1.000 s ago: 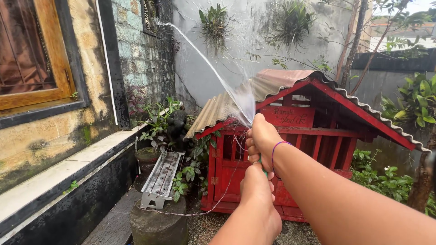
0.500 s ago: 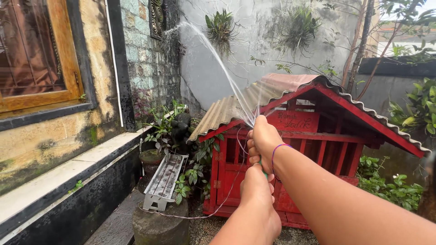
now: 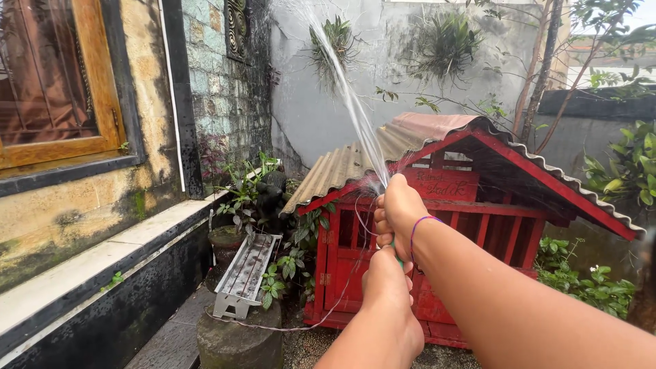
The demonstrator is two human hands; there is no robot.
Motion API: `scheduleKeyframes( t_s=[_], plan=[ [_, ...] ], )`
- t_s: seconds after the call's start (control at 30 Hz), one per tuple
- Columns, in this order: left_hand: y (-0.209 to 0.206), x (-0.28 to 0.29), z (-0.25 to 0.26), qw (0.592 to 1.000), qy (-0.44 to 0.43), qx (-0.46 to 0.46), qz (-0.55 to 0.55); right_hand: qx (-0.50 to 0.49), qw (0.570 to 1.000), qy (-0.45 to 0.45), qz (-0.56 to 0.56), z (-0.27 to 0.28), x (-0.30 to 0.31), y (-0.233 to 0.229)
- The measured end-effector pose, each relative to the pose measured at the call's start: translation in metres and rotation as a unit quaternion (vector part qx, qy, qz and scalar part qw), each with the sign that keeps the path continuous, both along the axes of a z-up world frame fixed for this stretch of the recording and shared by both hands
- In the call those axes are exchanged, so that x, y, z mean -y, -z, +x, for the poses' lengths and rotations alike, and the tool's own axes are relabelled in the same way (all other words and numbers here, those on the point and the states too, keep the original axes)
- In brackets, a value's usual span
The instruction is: Watering plants and a garden wall using a green garden hose.
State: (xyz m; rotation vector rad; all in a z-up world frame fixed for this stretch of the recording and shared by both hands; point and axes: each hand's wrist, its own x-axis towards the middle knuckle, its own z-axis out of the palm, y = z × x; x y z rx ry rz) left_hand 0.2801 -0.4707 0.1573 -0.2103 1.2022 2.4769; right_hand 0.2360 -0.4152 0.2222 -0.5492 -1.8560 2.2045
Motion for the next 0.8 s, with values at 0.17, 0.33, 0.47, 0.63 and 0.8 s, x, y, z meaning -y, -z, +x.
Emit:
scheduleKeyframes(
  t_s=[0.17, 0.33, 0.47, 0.63, 0.8],
  plan=[
    [-0.006, 0.001, -0.002, 1.0, 0.001, -0.003, 0.005, -0.014, 1.0, 0.0, 0.004, 0.0, 0.001, -0.012],
    [-0.025, -0.001, 0.002, 1.0, -0.004, -0.019, -0.006, -0.054, 0.998, 0.006, 0.024, -0.005, 0.002, -0.04],
    [-0.04, -0.001, -0.003, 0.999, -0.001, -0.04, 0.006, -0.064, 0.998, 0.002, 0.029, -0.011, -0.003, -0.055],
    [-0.042, -0.002, -0.006, 0.999, 0.022, -0.03, -0.006, -0.064, 0.998, -0.002, 0.01, -0.012, -0.006, -0.058],
    [-0.044, -0.003, -0.007, 0.999, 0.025, -0.03, -0.015, -0.063, 0.998, 0.013, -0.004, -0.011, -0.008, -0.058]
  ],
)
